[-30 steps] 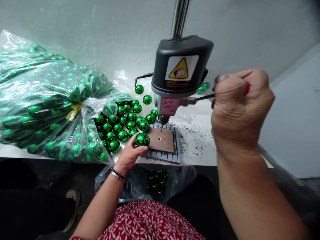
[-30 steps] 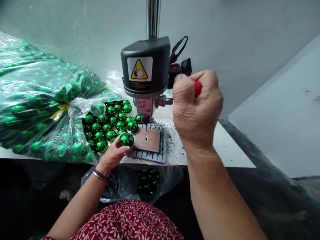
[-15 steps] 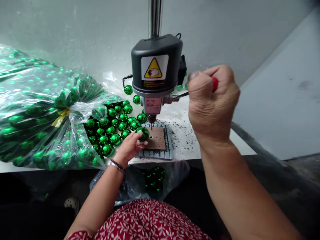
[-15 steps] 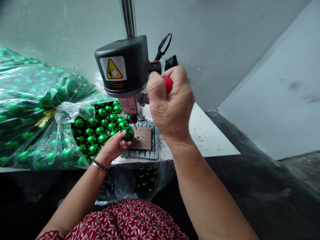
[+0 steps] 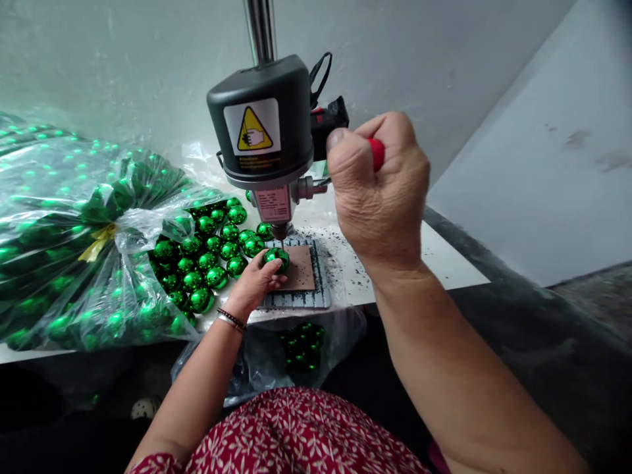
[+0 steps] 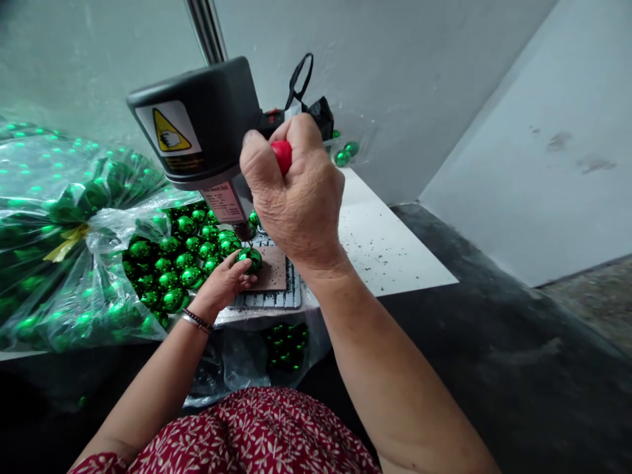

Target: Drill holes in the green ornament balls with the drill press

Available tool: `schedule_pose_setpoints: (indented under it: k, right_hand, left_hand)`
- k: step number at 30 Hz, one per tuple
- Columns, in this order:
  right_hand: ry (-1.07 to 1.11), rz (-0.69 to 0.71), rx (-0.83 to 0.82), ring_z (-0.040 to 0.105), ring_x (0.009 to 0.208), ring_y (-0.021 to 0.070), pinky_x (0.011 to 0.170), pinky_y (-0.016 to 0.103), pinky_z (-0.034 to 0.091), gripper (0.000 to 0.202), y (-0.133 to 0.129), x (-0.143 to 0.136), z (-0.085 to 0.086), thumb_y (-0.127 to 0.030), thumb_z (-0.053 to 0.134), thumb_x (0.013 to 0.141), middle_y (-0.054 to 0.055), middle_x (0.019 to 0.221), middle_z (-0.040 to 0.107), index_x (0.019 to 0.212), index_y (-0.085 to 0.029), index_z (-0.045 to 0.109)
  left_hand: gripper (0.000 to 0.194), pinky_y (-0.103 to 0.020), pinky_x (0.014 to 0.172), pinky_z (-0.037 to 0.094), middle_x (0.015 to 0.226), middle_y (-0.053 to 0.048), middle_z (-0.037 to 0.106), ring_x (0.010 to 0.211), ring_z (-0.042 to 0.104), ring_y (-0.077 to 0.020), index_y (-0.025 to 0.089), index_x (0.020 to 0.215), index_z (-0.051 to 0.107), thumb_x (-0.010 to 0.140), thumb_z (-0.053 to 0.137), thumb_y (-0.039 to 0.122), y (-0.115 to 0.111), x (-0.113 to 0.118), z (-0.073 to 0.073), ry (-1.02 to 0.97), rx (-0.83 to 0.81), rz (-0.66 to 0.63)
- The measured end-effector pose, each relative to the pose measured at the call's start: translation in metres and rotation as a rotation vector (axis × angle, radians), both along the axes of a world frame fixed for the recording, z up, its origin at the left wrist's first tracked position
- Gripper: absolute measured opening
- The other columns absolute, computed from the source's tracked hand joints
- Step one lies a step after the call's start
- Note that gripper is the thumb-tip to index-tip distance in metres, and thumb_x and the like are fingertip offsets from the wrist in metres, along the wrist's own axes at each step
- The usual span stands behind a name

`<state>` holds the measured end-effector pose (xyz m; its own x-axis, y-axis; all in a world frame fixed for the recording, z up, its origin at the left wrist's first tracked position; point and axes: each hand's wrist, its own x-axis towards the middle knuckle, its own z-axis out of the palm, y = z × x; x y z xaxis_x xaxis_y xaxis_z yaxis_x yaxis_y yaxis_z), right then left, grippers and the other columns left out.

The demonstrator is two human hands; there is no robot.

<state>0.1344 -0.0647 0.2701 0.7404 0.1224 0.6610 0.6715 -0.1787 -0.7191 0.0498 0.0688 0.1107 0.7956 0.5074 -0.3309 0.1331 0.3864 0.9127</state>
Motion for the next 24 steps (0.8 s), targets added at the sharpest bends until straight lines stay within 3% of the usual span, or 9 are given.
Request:
schedule_pose_setpoints:
  k: [5, 12, 18, 24]
  right_hand:
    - [-0.031, -0.004, 0.006, 0.035, 0.060, -0.0023, 0.065, 0.014, 0.035, 0.031, 0.000, 0.001, -0.002, -0.041, 0.045, 0.087, -0.004, 0.066, 0.036, 0.075, -0.013, 0.043]
    - [-0.062, -0.005, -0.008, 0.041, 0.063, 0.0003, 0.064, 0.017, 0.038, 0.037, 0.000, 0.004, -0.007, -0.049, 0.042, 0.088, -0.003, 0.066, 0.039, 0.077, -0.014, 0.043]
    - [-0.132, 0.042, -0.005, 0.049, 0.074, 0.0021, 0.072, 0.019, 0.043, 0.043, -0.003, 0.005, -0.016, -0.055, 0.033, 0.089, -0.002, 0.071, 0.041, 0.083, -0.015, 0.047]
    - [-0.059, -0.059, -0.036, 0.039, 0.062, 0.0013, 0.062, 0.016, 0.039, 0.033, -0.007, -0.006, -0.022, -0.046, 0.042, 0.087, -0.001, 0.068, 0.042, 0.078, -0.015, 0.049]
  left_hand:
    - [0.042, -0.017, 0.051, 0.047, 0.094, -0.003, 0.063, 0.059, 0.063, -0.0072, 0.019, 0.115, 0.056, 0.076, 0.068, 0.025, -0.002, 0.002, 0.003, 0.042, 0.122, -0.067]
    - [0.050, -0.017, 0.048, 0.048, 0.063, 0.004, 0.059, 0.052, 0.058, -0.0091, 0.018, 0.123, 0.056, 0.075, 0.068, 0.026, -0.006, 0.007, 0.008, 0.158, 0.430, -0.156]
    - [0.049, -0.018, 0.046, 0.048, 0.060, 0.004, 0.060, 0.049, 0.056, -0.0088, 0.017, 0.120, 0.059, 0.074, 0.070, 0.026, -0.008, 0.007, 0.010, 0.162, 0.464, -0.144]
    - [0.048, -0.019, 0.047, 0.049, 0.060, 0.004, 0.060, 0.050, 0.057, -0.0105, 0.018, 0.117, 0.061, 0.072, 0.072, 0.027, -0.007, 0.006, 0.006, 0.140, 0.461, -0.139]
